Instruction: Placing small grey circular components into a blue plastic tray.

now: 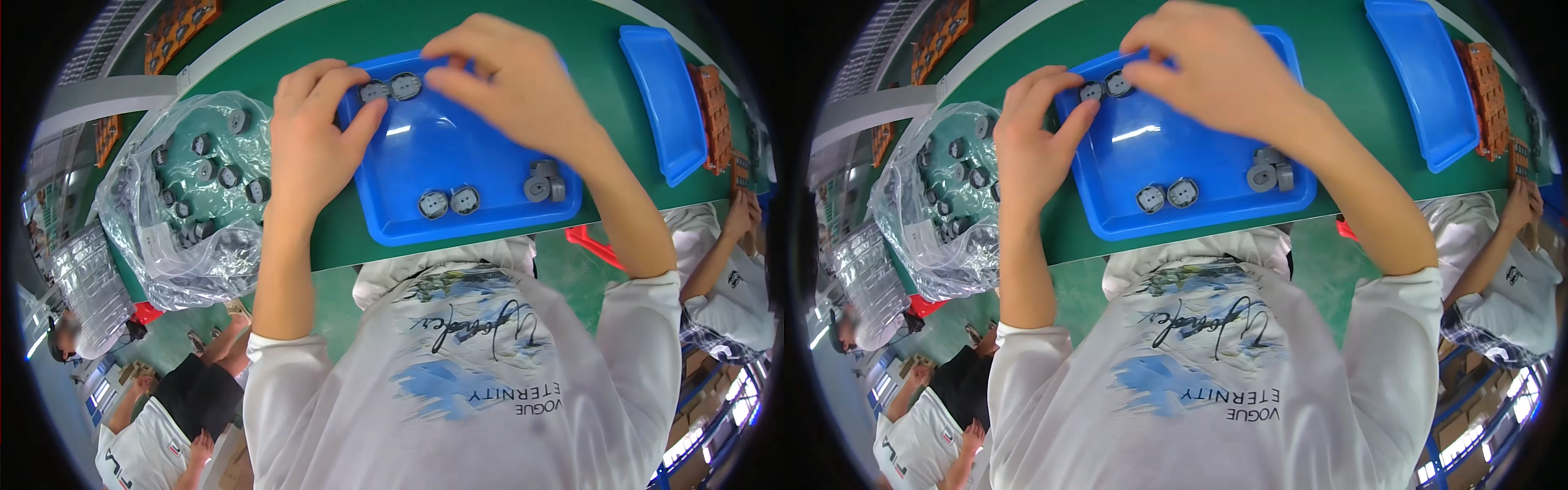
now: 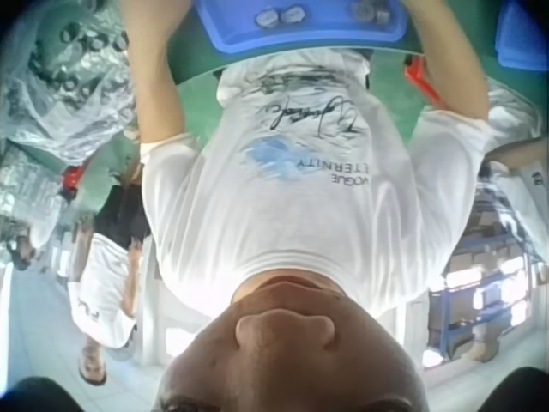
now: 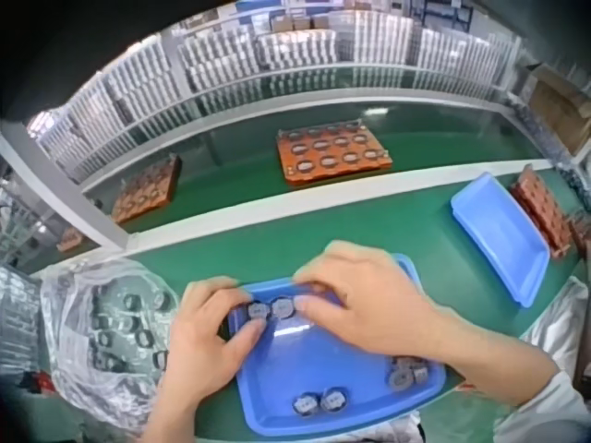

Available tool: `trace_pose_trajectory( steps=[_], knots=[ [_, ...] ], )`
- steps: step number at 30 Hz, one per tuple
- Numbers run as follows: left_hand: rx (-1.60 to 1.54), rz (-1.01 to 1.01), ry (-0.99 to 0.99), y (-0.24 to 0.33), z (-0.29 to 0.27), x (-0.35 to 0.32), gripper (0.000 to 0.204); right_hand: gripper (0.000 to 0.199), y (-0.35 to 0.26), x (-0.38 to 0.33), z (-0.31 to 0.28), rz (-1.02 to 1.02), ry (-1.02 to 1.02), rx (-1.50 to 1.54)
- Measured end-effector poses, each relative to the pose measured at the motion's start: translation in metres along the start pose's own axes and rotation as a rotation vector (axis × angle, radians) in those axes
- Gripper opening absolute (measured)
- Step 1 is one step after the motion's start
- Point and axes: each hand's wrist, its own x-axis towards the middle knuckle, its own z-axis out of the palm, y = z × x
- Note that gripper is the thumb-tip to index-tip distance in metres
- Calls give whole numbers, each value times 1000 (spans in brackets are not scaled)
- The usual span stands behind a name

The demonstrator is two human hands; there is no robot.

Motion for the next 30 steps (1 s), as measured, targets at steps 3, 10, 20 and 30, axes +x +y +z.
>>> trace_pose_trajectory(
  steps=[3,10,20,30],
  knots=[
    [-28,74,23,14,-2,9,24,32,-3,1,-62,672,-65,755],
    [-71,405,-105,62,62,49,19,19,21,-35,-56,452,-72,5],
    [35,278,-298,55,27,19,14,22,6,-64,-53,261,-87,-303],
    [78,375,-237,47,30,19,21,21,8,-33,-21,44,-27,-364]
  ],
)
